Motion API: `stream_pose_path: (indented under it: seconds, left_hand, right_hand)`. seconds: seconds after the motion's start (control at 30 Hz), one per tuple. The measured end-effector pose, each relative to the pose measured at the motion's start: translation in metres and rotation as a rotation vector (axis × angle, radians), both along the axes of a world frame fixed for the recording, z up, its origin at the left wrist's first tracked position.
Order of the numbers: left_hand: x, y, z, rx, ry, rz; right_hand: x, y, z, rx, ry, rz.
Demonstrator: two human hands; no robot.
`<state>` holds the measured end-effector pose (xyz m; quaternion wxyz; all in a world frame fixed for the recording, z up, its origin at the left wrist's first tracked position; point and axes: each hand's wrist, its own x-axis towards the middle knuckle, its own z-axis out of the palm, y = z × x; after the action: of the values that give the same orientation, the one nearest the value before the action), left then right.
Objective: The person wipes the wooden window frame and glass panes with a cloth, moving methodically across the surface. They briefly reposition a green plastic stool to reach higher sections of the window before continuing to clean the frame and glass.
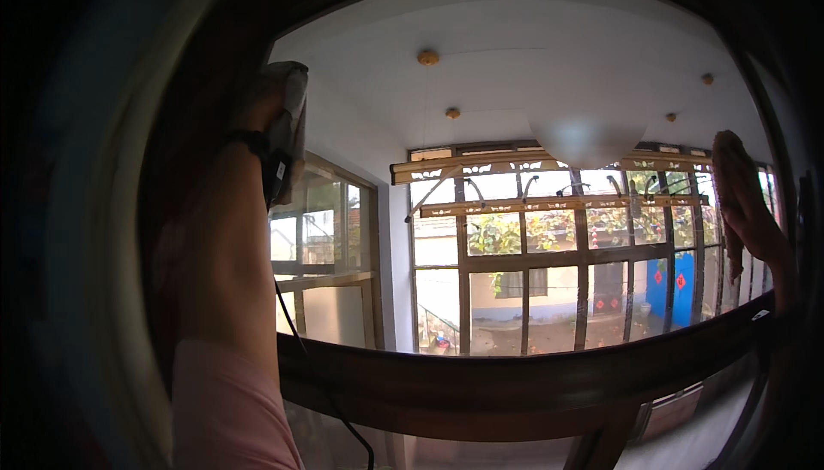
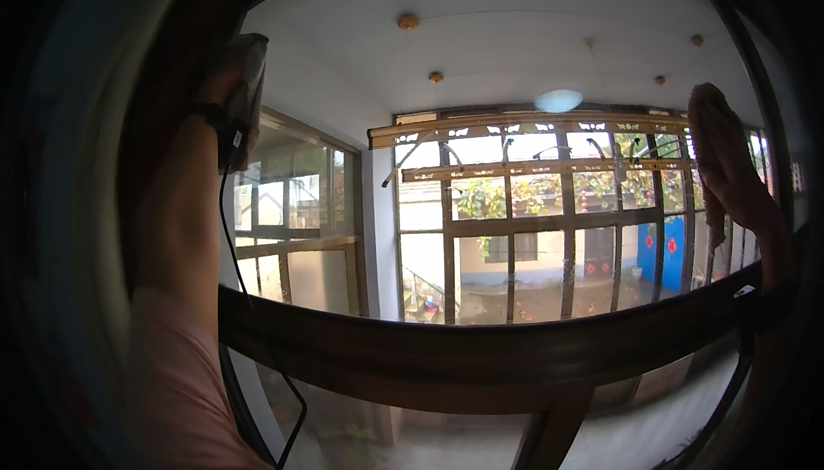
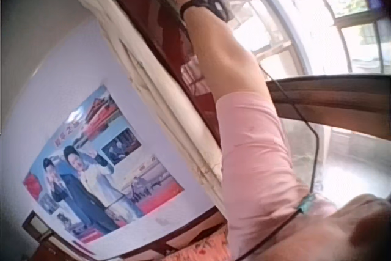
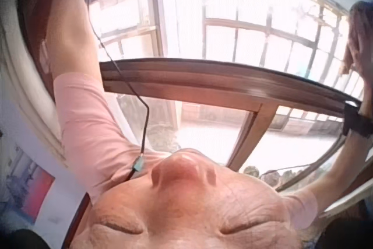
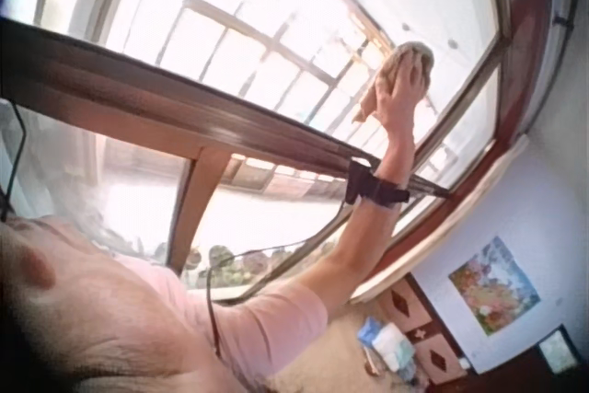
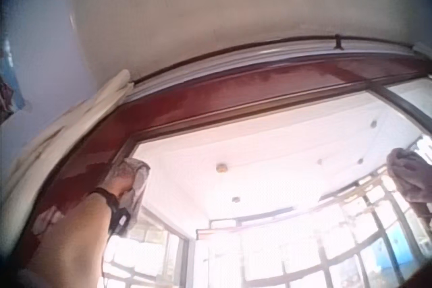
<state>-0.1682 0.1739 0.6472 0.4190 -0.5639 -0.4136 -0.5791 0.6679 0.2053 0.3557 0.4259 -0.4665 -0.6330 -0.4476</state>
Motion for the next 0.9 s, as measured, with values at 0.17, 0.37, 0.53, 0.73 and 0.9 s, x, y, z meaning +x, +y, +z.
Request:
stream_pose_path:
  seconds: [0.17, 0.37, 0.53, 0.73, 0.9]
  left_hand:
    - [0.130, 0.006, 0.012, 0.098, 0.391, 0.222]
    - [0.383, 0.026, -0.055, 0.146, 0.535, 0.387]
    - [0.467, 0.026, -0.143, 0.162, 0.892, 0.258]
    - [0.361, 0.024, -0.098, 0.104, 0.784, 0.155]
    - [0.157, -0.001, -0.084, 0.030, 0.297, 0.241]
  right_hand:
    - [-0.023, -0.005, -0.005, 0.115, -0.100, -0.059]
    - [-0.049, -0.005, -0.023, 0.221, -0.203, -0.095]
    - [-0.065, -0.017, -0.034, 0.238, -0.277, -0.104]
    - [-0.076, -0.021, -0.040, 0.202, -0.225, -0.119]
    - [-0.069, -0.015, -0.038, 0.209, -0.261, -0.116]
